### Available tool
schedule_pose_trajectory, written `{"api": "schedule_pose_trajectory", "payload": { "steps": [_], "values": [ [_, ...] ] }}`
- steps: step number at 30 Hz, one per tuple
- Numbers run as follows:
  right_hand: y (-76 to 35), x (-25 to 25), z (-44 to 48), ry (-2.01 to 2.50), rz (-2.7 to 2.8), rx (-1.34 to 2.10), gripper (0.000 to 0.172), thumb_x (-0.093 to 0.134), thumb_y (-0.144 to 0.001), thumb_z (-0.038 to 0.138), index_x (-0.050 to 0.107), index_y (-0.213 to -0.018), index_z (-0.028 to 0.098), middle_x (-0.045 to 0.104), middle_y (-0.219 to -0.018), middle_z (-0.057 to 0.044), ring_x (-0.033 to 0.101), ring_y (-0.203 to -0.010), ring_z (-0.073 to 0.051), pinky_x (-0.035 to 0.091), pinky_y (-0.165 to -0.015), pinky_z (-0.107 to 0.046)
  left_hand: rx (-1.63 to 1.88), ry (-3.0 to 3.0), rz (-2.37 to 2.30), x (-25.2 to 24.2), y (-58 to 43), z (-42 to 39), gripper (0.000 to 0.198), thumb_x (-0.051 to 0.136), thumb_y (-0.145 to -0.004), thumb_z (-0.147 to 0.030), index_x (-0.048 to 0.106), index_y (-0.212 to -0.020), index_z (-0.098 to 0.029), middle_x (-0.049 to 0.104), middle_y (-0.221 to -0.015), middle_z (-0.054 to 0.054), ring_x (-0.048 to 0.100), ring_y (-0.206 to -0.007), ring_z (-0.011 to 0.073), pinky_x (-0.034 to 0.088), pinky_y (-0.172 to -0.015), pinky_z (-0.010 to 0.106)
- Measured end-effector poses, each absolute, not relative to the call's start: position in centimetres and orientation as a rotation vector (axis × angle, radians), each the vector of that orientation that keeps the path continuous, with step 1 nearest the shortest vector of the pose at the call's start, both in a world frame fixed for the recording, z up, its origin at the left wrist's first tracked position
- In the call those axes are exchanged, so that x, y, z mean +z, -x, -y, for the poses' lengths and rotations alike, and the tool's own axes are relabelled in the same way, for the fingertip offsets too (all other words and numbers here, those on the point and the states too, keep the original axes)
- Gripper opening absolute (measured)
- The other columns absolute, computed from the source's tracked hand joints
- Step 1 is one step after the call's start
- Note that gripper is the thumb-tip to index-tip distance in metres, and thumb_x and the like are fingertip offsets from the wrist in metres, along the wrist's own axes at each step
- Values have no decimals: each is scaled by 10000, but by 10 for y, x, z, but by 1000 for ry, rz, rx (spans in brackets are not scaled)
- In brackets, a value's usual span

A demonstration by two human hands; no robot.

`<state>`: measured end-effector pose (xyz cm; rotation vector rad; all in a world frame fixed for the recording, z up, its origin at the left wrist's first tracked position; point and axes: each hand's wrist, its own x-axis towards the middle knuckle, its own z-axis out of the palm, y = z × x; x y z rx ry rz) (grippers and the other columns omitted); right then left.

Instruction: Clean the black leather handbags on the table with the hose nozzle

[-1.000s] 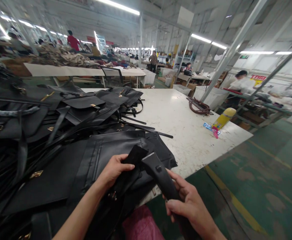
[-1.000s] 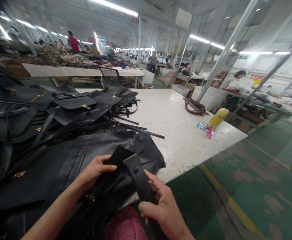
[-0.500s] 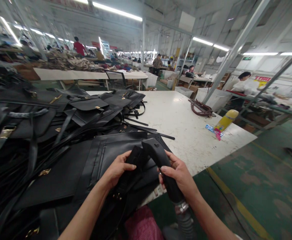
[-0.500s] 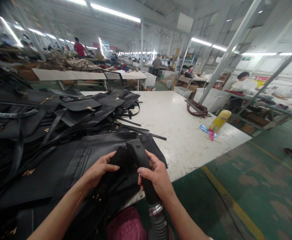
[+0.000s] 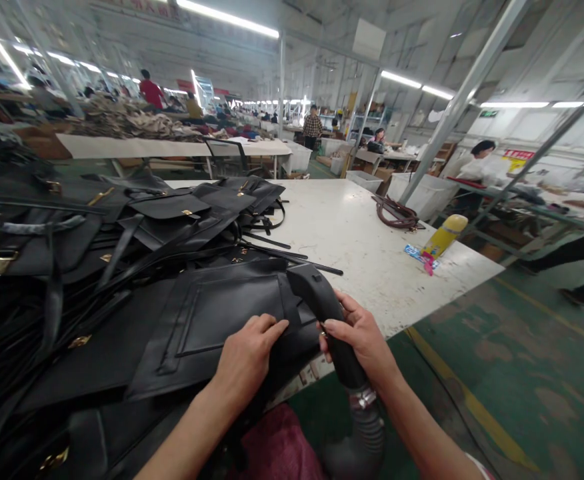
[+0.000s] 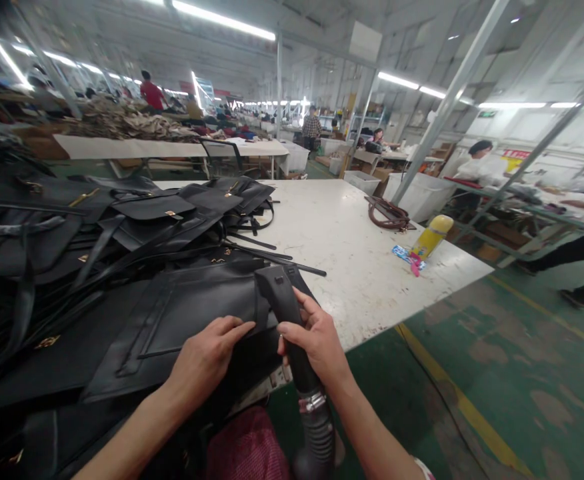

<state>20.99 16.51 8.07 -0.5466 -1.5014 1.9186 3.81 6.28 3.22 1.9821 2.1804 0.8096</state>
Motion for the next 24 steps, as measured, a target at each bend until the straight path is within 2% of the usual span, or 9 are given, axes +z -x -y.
{"api": "schedule_pose_trajectory", "payload": {
  "steps": [3,7,15,20,24],
  "values": [
    [-235,76,-166,666,1529,1904,639,647,-686,236,366,-1259,199,606,-693,-5,555,-452,-121,464,-369,-218,620,-2265,-2296,7,-46,-49,372,374,-798,-87,557,-1086,-234,582,-1010,61,489,-861,204,395,-727,339],
    [-267,52,-158,819,1610,1960,649,632,-678,221,360,-1266,179,599,-673,-1,543,-424,-110,444,-343,-197,705,-2410,-2320,-29,-44,-36,295,401,-807,-90,581,-1010,-204,567,-993,78,471,-857,198,383,-733,337],
    [-270,20,-133,811,1726,2263,664,631,-643,175,402,-1264,235,611,-754,-7,546,-407,-91,431,-327,-172,764,-2418,-2227,-38,-47,-36,217,379,-848,-160,581,-772,-183,507,-742,36,406,-716,163,345,-655,306],
    [-233,11,-137,758,1711,2230,622,642,-641,191,440,-1229,202,584,-587,29,529,-371,-106,435,-312,-190,748,-2379,-2252,-42,-47,-38,246,371,-848,-148,547,-678,-173,475,-706,31,390,-686,156,331,-631,296],
    [-228,19,-143,804,1552,2002,636,642,-664,234,397,-1249,192,589,-599,28,529,-373,-105,440,-322,-195,760,-2352,-2263,-41,-47,-38,219,395,-838,-141,531,-670,-171,465,-705,28,385,-682,151,324,-618,288]
  ]
}}
